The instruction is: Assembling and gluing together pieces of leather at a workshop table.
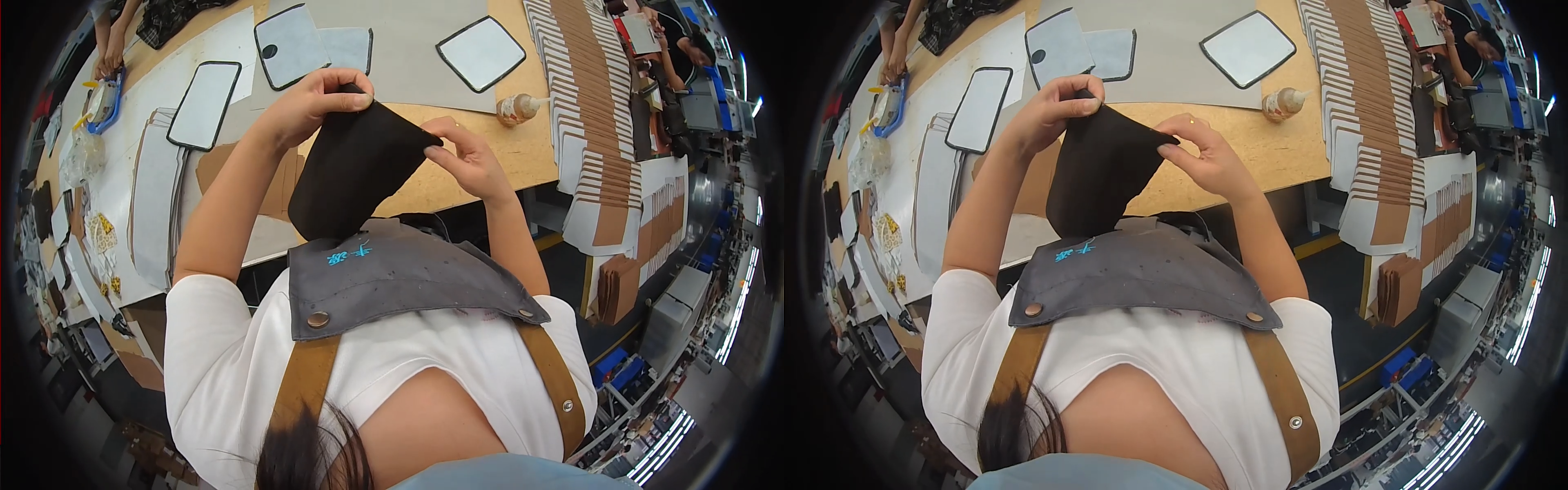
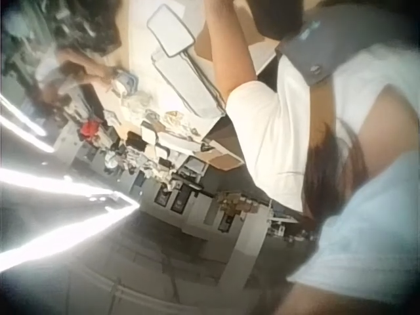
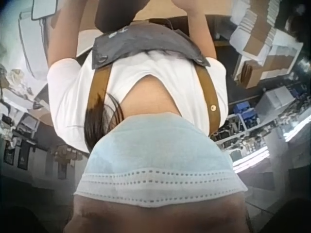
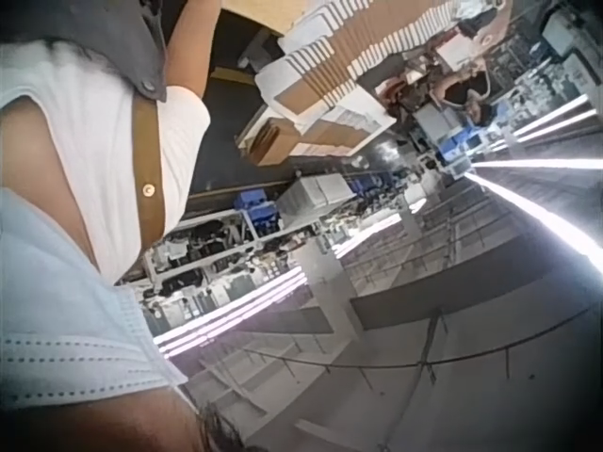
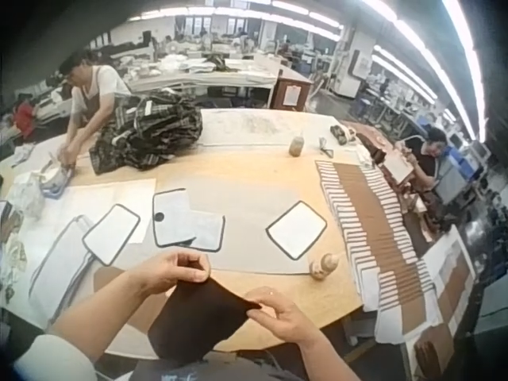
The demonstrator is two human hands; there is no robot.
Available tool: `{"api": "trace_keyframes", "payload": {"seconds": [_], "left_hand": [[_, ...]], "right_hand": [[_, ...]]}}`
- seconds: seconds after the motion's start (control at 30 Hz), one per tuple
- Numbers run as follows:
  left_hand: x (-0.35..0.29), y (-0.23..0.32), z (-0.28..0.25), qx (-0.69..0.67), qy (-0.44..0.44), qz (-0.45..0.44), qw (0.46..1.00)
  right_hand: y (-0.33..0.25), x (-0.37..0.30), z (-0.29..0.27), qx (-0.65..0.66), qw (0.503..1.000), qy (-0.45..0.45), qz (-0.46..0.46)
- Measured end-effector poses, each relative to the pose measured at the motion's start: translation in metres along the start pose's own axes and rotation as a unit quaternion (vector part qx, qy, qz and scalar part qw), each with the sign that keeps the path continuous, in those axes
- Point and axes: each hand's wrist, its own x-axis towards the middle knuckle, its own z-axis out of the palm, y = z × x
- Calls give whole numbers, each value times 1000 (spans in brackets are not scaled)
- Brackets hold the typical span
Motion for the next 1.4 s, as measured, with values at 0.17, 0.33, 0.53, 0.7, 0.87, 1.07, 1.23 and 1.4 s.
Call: {"api": "trace_keyframes", "payload": {"seconds": [0.17,0.33,0.53,0.7,0.87,1.07,1.23,1.4], "left_hand": [[6,-13,-5,-3,-36,-31,999],[15,-22,-9,4,-79,13,997],[6,-19,0,4,-53,8,999],[4,-25,1,53,-11,55,997],[7,-26,3,79,17,25,996],[15,-39,-7,11,85,44,995],[22,-39,-28,210,323,152,910],[15,-80,-42,204,314,68,925]], "right_hand": [[-9,8,14,-218,975,33,-1],[3,13,16,-29,999,5,-21],[16,6,14,-27,997,57,-37],[4,17,21,-197,977,51,-58],[15,33,29,-265,959,71,-78],[23,46,22,-184,978,82,-46],[-8,93,-36,-308,915,231,-118],[12,173,-75,-518,738,245,-356]]}}
